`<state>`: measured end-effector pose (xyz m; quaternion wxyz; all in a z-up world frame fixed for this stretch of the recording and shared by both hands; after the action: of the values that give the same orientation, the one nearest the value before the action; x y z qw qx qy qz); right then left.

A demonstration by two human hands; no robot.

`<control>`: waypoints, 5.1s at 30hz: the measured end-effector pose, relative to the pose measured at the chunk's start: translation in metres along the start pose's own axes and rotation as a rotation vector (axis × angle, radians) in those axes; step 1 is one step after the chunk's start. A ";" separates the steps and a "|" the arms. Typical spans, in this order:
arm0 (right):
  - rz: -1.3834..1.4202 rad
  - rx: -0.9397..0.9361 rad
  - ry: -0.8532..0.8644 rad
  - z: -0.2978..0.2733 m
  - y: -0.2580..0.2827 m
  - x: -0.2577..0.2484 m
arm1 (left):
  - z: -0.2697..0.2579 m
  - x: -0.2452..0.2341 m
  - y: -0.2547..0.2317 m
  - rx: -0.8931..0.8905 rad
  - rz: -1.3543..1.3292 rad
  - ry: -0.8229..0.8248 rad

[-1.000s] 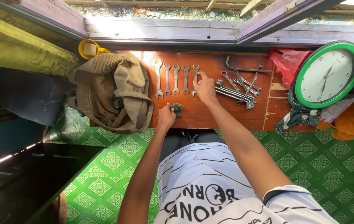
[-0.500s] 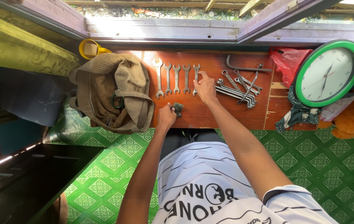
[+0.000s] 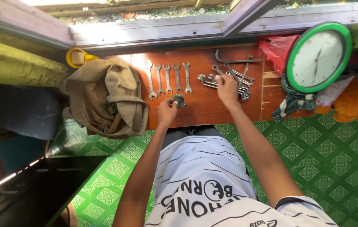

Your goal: The recorder is using various wrenches to assemble or repair a mechanical part assembly at a window ledge.

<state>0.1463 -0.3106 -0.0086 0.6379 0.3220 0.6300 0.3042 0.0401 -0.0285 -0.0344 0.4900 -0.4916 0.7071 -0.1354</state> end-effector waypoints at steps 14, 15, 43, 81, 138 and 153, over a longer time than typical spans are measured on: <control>-0.496 -0.153 0.209 -0.023 0.004 -0.037 | 0.003 0.029 -0.038 0.135 0.013 0.087; -0.521 -0.158 0.205 -0.022 0.003 -0.035 | 0.003 0.029 -0.040 0.135 0.012 0.090; -0.507 -0.101 -0.077 -0.025 -0.029 -0.085 | -0.002 0.054 -0.074 0.176 0.036 0.198; 0.473 0.027 -0.036 0.006 0.042 -0.098 | -0.008 0.005 -0.181 -0.002 -0.972 0.337; 1.201 0.334 0.676 -0.317 0.274 -0.049 | -0.306 -0.190 -0.120 0.818 -0.787 0.461; 1.094 0.214 0.656 -0.317 0.309 -0.058 | -0.309 -0.201 -0.106 0.763 -0.732 0.299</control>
<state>-0.1663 -0.1598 0.2724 0.1293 0.5487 0.5640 0.6035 -0.1476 -0.0028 0.2989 0.4485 -0.4683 0.4526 -0.6121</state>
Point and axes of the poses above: each hand's wrist, its own z-axis towards the middle knuckle, its own x-axis out of the palm, y = z × x, the point moved 3 cm from there along z, towards the middle knuckle, and after that the axes turned 9 degrees about z, right-handed, at the moved point
